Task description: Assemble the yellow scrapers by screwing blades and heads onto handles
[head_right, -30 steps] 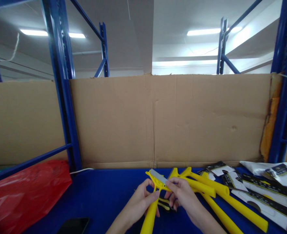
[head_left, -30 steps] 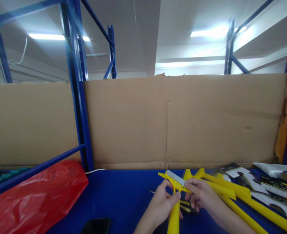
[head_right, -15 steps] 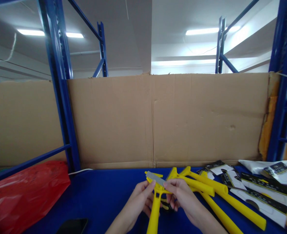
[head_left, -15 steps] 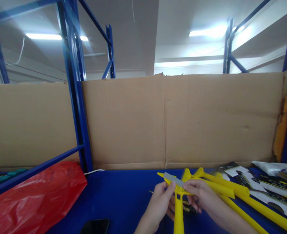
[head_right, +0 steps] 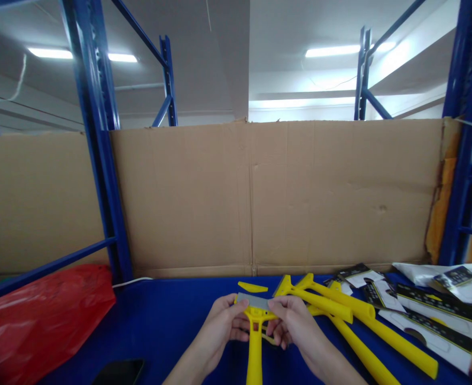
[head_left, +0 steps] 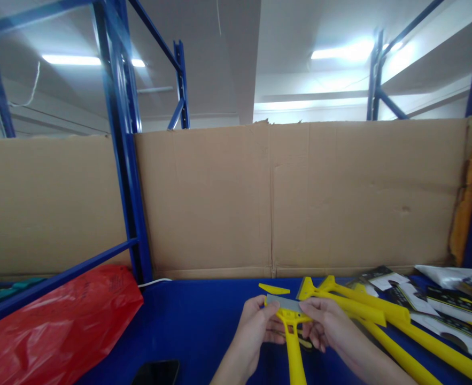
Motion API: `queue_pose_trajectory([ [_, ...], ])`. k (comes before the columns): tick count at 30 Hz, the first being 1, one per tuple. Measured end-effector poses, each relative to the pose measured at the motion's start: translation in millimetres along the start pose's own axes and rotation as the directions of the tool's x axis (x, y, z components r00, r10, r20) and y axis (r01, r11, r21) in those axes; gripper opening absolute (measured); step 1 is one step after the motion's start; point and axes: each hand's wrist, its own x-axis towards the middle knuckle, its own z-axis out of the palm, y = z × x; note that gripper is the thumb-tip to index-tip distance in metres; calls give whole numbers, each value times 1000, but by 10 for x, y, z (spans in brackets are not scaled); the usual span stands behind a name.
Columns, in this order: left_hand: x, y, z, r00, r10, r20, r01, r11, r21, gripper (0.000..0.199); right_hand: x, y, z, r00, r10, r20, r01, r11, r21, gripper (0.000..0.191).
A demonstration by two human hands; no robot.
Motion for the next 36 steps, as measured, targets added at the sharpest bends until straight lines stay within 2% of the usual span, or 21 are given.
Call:
queue_pose_trajectory([
  [6,25,-54,-16,1000,-8,20,9,999,-35,26,-3,-63,3,995,24,-101,-30,998,-58,23],
  [11,22,-44,-26,990,-1,144,20,992,-128,21,23,-43,-30,995,28,-95,-34,997,-65,25],
  [17,13,-34,-27,988,-5,155,30,987,-160,22,-33,-79,25,990,38,-137,-47,997,-61,28],
  [25,-3,-21,24,999,-43,10,44,988,-150,20,-45,-103,66,988,37,-151,-35,999,12,27],
  [30,-16,23,23,999,-41,-22,38,992,-118,14,-38,-66,76,988,75,-134,-66,996,67,20],
  [36,-24,40,28,997,-42,-68,31,988,-151,13,-50,-53,53,993,40,-115,-28,995,99,16],
])
